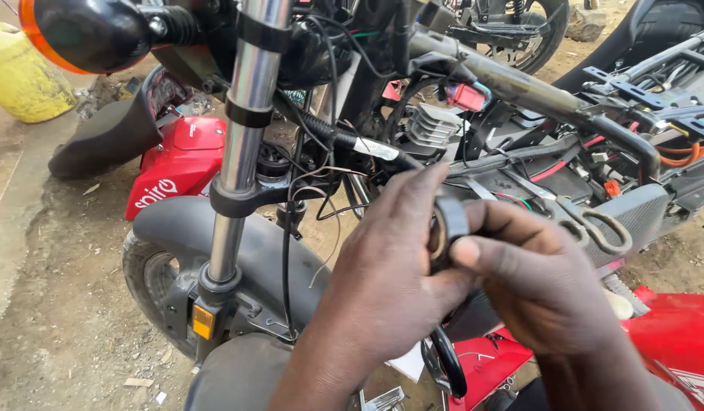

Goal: Securing and insulating motorcycle electrical wiring using electrical tape and scissors.

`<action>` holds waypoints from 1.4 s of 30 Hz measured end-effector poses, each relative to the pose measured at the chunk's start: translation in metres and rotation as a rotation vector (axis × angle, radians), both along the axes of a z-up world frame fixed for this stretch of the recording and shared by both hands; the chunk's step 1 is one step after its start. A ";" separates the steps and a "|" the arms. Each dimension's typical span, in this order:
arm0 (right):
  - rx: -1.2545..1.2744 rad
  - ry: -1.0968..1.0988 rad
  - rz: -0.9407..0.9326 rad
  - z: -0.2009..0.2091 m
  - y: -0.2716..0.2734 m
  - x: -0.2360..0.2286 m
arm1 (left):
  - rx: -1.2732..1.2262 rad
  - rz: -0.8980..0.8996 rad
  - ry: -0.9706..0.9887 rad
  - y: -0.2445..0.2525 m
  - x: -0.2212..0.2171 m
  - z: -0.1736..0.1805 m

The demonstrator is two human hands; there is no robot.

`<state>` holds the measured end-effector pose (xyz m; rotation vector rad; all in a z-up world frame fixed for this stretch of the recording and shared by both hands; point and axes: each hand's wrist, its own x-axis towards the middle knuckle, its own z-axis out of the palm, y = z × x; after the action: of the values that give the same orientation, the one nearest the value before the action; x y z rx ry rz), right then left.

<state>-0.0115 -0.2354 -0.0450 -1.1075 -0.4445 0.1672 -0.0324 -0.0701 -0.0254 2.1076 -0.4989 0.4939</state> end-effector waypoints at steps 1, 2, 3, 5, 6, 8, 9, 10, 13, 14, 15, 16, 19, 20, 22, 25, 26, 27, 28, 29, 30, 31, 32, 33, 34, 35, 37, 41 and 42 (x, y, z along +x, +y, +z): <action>0.003 -0.001 0.000 -0.001 -0.001 0.000 | 0.003 0.000 -0.001 0.000 0.000 -0.003; -0.017 0.005 0.029 -0.003 -0.002 0.001 | -0.072 -0.003 0.051 0.000 0.001 -0.006; -0.038 0.016 0.060 -0.006 -0.001 0.001 | -0.148 -0.003 0.107 0.001 0.000 -0.010; -0.061 0.012 0.037 -0.016 0.002 0.001 | -0.163 0.005 0.140 0.000 -0.002 -0.017; -0.087 0.004 0.011 -0.020 0.004 0.002 | -0.181 0.009 0.168 0.001 -0.002 -0.020; -0.053 0.107 -0.040 -0.023 0.007 0.001 | -0.167 0.005 0.141 -0.001 0.003 -0.029; -0.018 0.212 -0.097 -0.025 0.009 0.002 | -0.151 -0.005 0.115 -0.001 0.006 -0.033; -0.016 0.209 -0.097 -0.027 0.010 0.002 | -0.149 -0.004 0.112 -0.002 0.007 -0.035; -0.072 0.117 -0.146 -0.030 0.012 0.004 | -0.154 0.013 0.151 -0.004 0.009 -0.039; -0.260 0.068 -0.319 -0.031 0.012 0.005 | -0.132 0.000 0.165 -0.003 0.009 -0.039; -0.449 0.021 -0.488 -0.032 0.013 0.006 | -0.111 -0.010 0.179 -0.003 0.008 -0.039; -0.450 0.023 -0.488 -0.029 0.011 0.006 | -0.112 -0.011 0.181 -0.002 0.009 -0.039; -0.463 -0.054 -0.472 -0.017 0.003 0.007 | -0.121 0.042 0.182 0.004 0.011 -0.039; -0.623 -0.268 -0.483 -0.011 -0.002 0.006 | -0.109 0.043 0.165 0.007 0.011 -0.038; -0.779 -0.484 -0.489 -0.002 -0.006 0.004 | -0.095 0.045 0.150 0.012 0.010 -0.038; -0.796 -0.667 -0.411 -0.001 -0.005 0.004 | -0.081 0.022 0.194 0.012 0.009 -0.038; -0.769 -0.663 -0.411 -0.005 -0.005 0.006 | -0.084 0.016 0.207 0.012 0.009 -0.038; -0.742 -0.660 -0.411 -0.009 -0.004 0.008 | -0.085 0.010 0.219 0.012 0.009 -0.039; -0.743 -0.659 -0.412 -0.011 -0.003 0.008 | -0.085 0.009 0.220 0.013 0.010 -0.040; -0.735 -0.690 -0.436 -0.012 -0.001 0.008 | -0.086 -0.004 0.241 0.014 0.010 -0.042; -0.727 -0.721 -0.461 -0.014 0.000 0.008 | -0.087 -0.016 0.262 0.014 0.011 -0.043; -0.728 -0.721 -0.463 -0.015 0.002 0.008 | -0.087 -0.019 0.261 0.014 0.011 -0.043; -0.754 -0.777 -0.510 -0.017 0.004 0.009 | -0.082 -0.041 0.256 0.014 0.011 -0.043; -0.778 -0.832 -0.557 -0.018 0.006 0.010 | -0.076 -0.063 0.250 0.014 0.011 -0.043; -0.778 -0.832 -0.558 -0.020 0.003 0.012 | -0.076 -0.064 0.250 0.013 0.010 -0.041; -0.762 -0.701 -0.510 -0.022 -0.001 0.014 | -0.093 -0.045 0.290 0.012 0.010 -0.038; -0.743 -0.572 -0.460 -0.017 -0.005 0.011 | -0.111 -0.025 0.330 0.013 0.011 -0.038; -0.818 -0.715 -0.460 -0.007 -0.004 0.003 | -0.060 0.017 0.251 0.018 0.015 -0.045; -0.873 -0.789 -0.500 -0.009 -0.003 0.003 | -0.041 0.016 0.216 0.018 0.016 -0.047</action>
<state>-0.0086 -0.2382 -0.0544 -2.1123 -0.8069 -0.5991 -0.0165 -0.0524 -0.0722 2.0971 -0.3449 0.2786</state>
